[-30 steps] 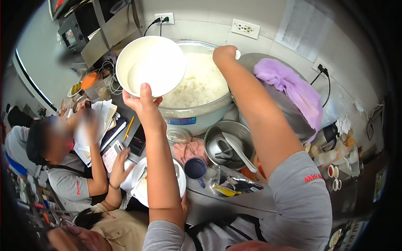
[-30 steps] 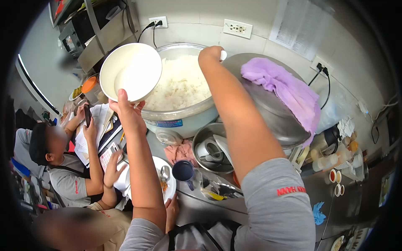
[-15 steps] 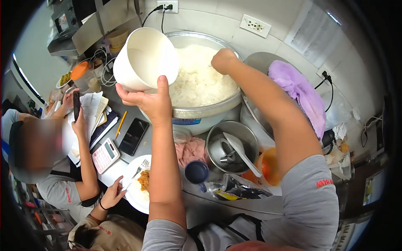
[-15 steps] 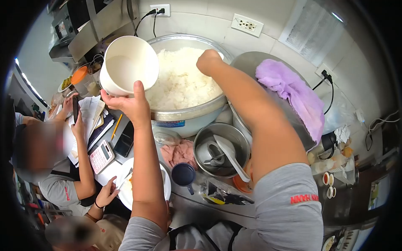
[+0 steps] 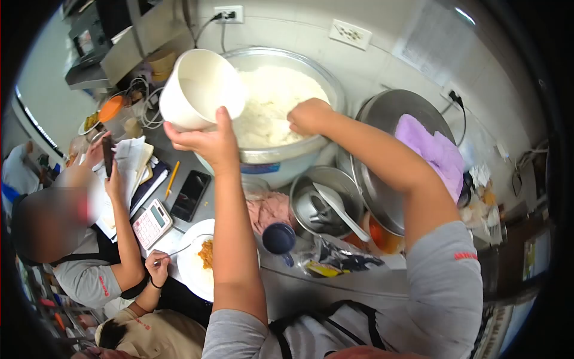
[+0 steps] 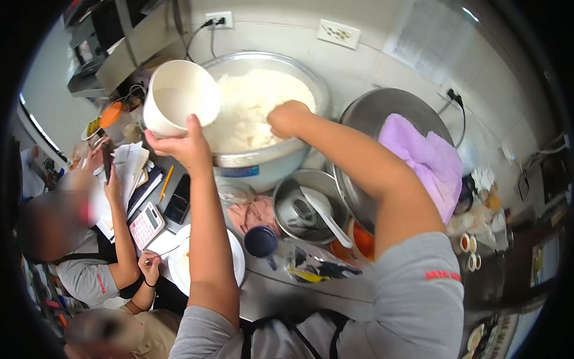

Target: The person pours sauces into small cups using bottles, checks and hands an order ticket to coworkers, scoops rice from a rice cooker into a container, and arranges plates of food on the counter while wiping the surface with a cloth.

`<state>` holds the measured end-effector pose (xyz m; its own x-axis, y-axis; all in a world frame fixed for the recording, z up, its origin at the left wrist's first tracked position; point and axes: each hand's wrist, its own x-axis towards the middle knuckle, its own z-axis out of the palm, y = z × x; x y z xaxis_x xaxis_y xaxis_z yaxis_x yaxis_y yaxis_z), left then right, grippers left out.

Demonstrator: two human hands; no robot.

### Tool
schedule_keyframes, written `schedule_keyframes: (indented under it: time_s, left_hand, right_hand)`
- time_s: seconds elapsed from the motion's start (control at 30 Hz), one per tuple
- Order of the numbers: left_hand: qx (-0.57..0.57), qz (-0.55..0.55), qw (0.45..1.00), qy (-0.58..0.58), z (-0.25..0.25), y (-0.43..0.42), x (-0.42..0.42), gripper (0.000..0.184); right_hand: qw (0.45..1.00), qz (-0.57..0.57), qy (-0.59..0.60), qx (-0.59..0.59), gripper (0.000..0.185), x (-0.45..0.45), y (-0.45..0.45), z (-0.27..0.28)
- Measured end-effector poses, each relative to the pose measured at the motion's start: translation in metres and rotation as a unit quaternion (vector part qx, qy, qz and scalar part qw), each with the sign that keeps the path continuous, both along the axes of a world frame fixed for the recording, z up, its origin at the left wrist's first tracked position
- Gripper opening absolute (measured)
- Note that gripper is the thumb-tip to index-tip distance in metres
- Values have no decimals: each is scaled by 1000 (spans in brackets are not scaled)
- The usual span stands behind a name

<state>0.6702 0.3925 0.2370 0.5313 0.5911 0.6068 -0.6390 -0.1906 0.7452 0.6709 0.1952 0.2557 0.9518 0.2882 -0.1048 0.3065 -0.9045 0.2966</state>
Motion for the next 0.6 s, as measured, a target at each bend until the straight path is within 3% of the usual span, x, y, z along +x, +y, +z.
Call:
schedule_keyframes:
  time_s: [0.13,0.2,0.27,0.3,0.33,0.4,0.47,0.57,0.6]
  left_hand:
    - [-20,-6,1000,17,-1,-5,-5,86]
    - [20,32,998,47,-6,0,2,87]
    - [37,37,997,50,-9,2,2,85]
    - [26,25,999,26,-11,1,5,83]
    - [20,21,999,19,-12,0,6,82]
    - [-4,3,1000,-3,-12,-2,5,82]
    - [-15,14,1000,8,-12,-2,2,84]
    - [5,83,992,90,-14,0,3,88]
    - [-17,60,994,87,-10,-4,-4,88]
  right_hand:
    - [998,-33,9,61,28,3,-13,-5]
    - [993,-33,-98,60,36,-27,-18,21]
    - [964,50,-247,89,46,-131,-37,57]
    - [958,24,-264,112,54,-195,-43,78]
    - [963,-78,-248,74,64,-251,-44,100]
    - [931,-220,-271,102,78,-331,-80,84]
    - [902,-300,-258,171,79,-368,-116,37]
    - [881,-275,-279,267,76,-379,-135,-10]
    - [876,-270,-312,250,75,-377,-140,-19]
